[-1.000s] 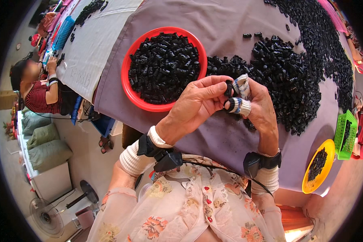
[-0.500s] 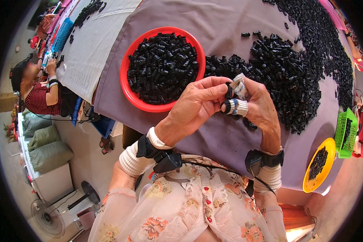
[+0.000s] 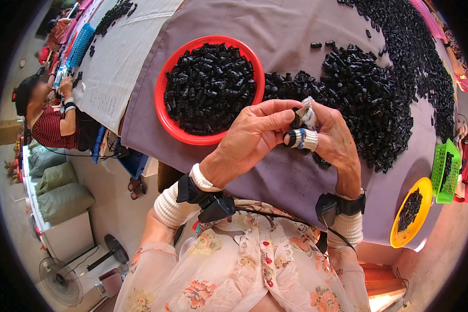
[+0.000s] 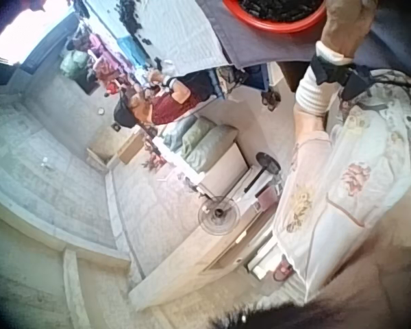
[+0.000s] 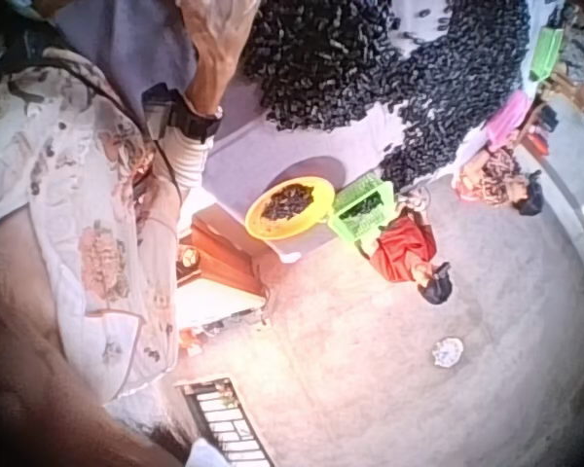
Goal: Assembling small black plastic or rubber components by hand at a work table.
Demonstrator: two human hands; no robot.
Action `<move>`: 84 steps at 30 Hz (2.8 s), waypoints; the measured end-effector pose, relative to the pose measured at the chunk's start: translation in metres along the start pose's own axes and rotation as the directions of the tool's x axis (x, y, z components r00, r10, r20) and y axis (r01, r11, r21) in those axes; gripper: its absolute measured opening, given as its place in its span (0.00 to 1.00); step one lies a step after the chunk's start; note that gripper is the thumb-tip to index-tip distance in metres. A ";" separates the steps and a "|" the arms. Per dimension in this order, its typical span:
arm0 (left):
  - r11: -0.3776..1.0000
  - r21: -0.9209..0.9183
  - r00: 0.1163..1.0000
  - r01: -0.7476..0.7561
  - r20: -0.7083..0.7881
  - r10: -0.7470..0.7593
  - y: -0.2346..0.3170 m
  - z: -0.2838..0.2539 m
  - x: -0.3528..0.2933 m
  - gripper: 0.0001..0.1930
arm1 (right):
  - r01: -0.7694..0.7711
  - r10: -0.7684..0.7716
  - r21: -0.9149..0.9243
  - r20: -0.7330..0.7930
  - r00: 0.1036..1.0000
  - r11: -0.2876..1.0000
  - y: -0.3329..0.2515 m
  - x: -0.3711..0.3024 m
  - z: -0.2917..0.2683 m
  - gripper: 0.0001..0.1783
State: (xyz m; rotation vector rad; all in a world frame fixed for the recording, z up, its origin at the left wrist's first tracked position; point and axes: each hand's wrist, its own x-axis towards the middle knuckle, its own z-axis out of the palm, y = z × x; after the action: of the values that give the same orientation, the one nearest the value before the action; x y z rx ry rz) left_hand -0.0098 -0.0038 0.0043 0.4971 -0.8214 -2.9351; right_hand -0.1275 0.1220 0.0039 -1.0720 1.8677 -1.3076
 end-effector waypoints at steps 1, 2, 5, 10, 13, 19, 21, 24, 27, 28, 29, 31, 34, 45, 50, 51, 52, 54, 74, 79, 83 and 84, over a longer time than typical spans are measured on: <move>1.000 0.008 1.000 -0.003 0.001 0.003 0.000 -0.001 0.000 0.13 | 0.001 -0.001 0.000 0.001 1.000 1.000 -0.002 0.000 0.000 0.27; 1.000 0.008 1.000 -0.003 0.001 0.003 0.000 -0.001 0.000 0.13 | 0.005 -0.005 -0.022 0.003 1.000 1.000 -0.004 0.000 -0.001 0.26; 1.000 0.013 1.000 -0.007 0.000 0.007 0.000 -0.001 0.001 0.13 | -0.004 0.005 -0.023 0.027 1.000 1.000 -0.005 -0.001 -0.001 0.21; 1.000 -0.003 1.000 -0.017 -0.002 0.017 0.000 0.000 0.002 0.12 | 0.010 -0.011 0.053 0.015 1.000 0.999 -0.002 -0.001 0.003 0.17; 0.999 0.006 0.999 -0.032 -0.026 0.032 -0.001 0.001 0.002 0.11 | 0.046 -0.046 0.013 0.001 0.999 0.999 -0.001 -0.001 0.004 0.23; 0.999 0.019 0.999 -0.032 -0.036 0.033 -0.001 -0.002 0.002 0.11 | 0.056 -0.056 0.036 -0.013 0.998 0.998 -0.004 -0.002 0.009 0.21; 1.000 -0.016 0.999 -0.022 -0.023 0.022 0.000 0.001 0.002 0.11 | 0.045 -0.042 0.103 -0.026 0.999 0.994 -0.002 -0.003 0.008 0.20; 0.998 -0.054 1.000 -0.010 0.001 0.010 -0.001 0.002 0.001 0.11 | 0.047 -0.039 0.233 -0.038 0.999 0.971 0.004 -0.003 0.008 0.20; 0.998 -0.059 1.000 -0.002 0.015 0.003 -0.002 0.000 0.001 0.11 | -0.008 0.016 0.181 -0.042 0.999 0.984 -0.005 -0.003 0.000 0.21; 0.998 -0.061 1.000 0.002 0.018 -0.001 -0.003 0.000 0.000 0.11 | -0.009 0.017 0.180 -0.043 0.999 0.984 -0.006 -0.003 -0.001 0.21; 0.998 -0.061 1.000 0.001 0.017 0.000 -0.003 0.000 0.000 0.11 | -0.013 0.017 0.155 -0.024 1.000 0.988 -0.007 -0.003 -0.002 0.22; 0.998 -0.062 1.000 -0.002 0.026 0.004 -0.002 0.000 -0.001 0.12 | -0.015 0.016 0.131 -0.004 1.000 0.991 -0.008 -0.002 -0.002 0.22; 0.999 -0.046 1.000 0.000 -0.010 -0.001 -0.004 0.000 -0.001 0.12 | -0.007 0.006 0.107 0.009 1.000 0.994 -0.008 -0.002 -0.002 0.22; 1.000 -0.026 0.997 -0.014 -0.080 0.012 -0.003 0.007 -0.002 0.10 | 0.010 -0.010 0.057 0.002 1.000 0.998 -0.003 -0.001 0.001 0.22; 1.000 -0.023 0.997 -0.019 -0.075 0.017 -0.003 0.006 -0.002 0.10 | 0.017 -0.018 0.043 0.011 1.000 0.999 -0.003 -0.001 0.003 0.21; 1.000 -0.024 0.996 -0.018 -0.083 0.016 -0.003 0.007 -0.002 0.10 | 0.039 -0.039 0.037 0.005 0.999 0.999 -0.003 -0.001 0.003 0.20; 1.000 -0.024 0.996 -0.018 -0.091 0.015 -0.003 0.007 -0.002 0.10 | 0.038 -0.038 0.037 0.005 0.999 0.999 -0.003 -0.002 0.004 0.20; 1.000 -0.020 0.997 -0.014 -0.070 0.012 -0.004 0.004 -0.002 0.11 | 0.039 -0.039 0.036 -0.002 0.999 0.999 -0.005 -0.002 0.004 0.19; 0.993 -0.121 1.000 0.020 -0.005 -0.021 -0.005 0.004 0.003 0.10 | 0.012 -0.001 0.072 -0.146 0.989 0.997 -0.005 -0.008 0.004 0.23; 0.987 -0.164 1.000 0.004 0.007 -0.003 -0.008 -0.004 0.002 0.12 | 0.037 -0.007 0.128 -0.227 0.974 0.991 -0.012 -0.008 0.006 0.27; 0.981 -0.194 0.999 0.013 0.045 -0.004 -0.009 -0.004 0.002 0.11 | 0.074 -0.052 0.132 -0.162 0.985 0.988 -0.011 -0.008 0.006 0.23; 0.984 -0.181 0.999 0.007 0.038 -0.001 -0.007 -0.003 0.001 0.11 | 0.088 -0.074 0.081 -0.161 0.984 0.993 -0.010 -0.008 0.006 0.22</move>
State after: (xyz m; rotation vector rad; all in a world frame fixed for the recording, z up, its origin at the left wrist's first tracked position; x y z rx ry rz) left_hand -0.0090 0.0006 -0.0022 0.4317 -0.5495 -2.9925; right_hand -0.1158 0.1247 0.0120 -1.0339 1.8775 -1.5473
